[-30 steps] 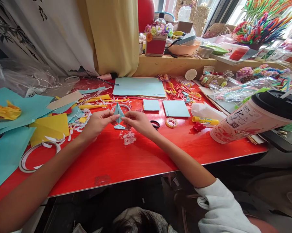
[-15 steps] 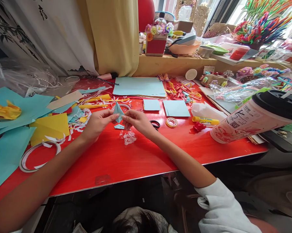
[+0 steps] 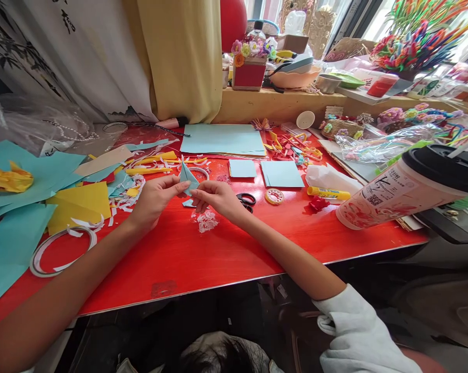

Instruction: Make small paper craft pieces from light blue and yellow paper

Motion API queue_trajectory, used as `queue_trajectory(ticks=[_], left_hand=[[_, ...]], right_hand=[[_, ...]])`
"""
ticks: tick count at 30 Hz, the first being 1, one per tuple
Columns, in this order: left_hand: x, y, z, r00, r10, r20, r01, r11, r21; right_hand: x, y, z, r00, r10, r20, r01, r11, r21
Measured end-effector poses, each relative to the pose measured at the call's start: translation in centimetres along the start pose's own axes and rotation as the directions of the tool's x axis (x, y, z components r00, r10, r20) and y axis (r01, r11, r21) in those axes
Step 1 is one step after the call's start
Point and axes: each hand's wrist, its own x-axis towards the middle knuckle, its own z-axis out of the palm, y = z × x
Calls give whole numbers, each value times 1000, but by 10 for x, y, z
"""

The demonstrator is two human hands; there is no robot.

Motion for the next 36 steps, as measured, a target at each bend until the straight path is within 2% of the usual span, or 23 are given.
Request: queue_trajectory(ticks=[7,19,25,29,32,36], left_hand=[[-1,-2,1,1000,31,-1,-31,999,9],[2,-2,-3,995,-35,92,37,999,-28],[5,3,-9,994,-53,94,62,993,-96],[5,2,-9,991,-59,118,76,985,-153],[4,1,-6,982,-90,165,120,976,-181],[2,1,-4,982,-102,158,129,978,-167]], right_hand=[[-2,0,3,996,63,59,-64,998,17],[0,2,-1,1000,-1,-31,1,1000,-16],[0,-11,-6,996,85,-13,-85,995,-57],[1,-12,-10,997,21,-69,-23,999,-41],[2,-10,-11,995,21,-102,-23,1000,-14],[1,-10,-10,996,8,-89,-9,1000,-13]])
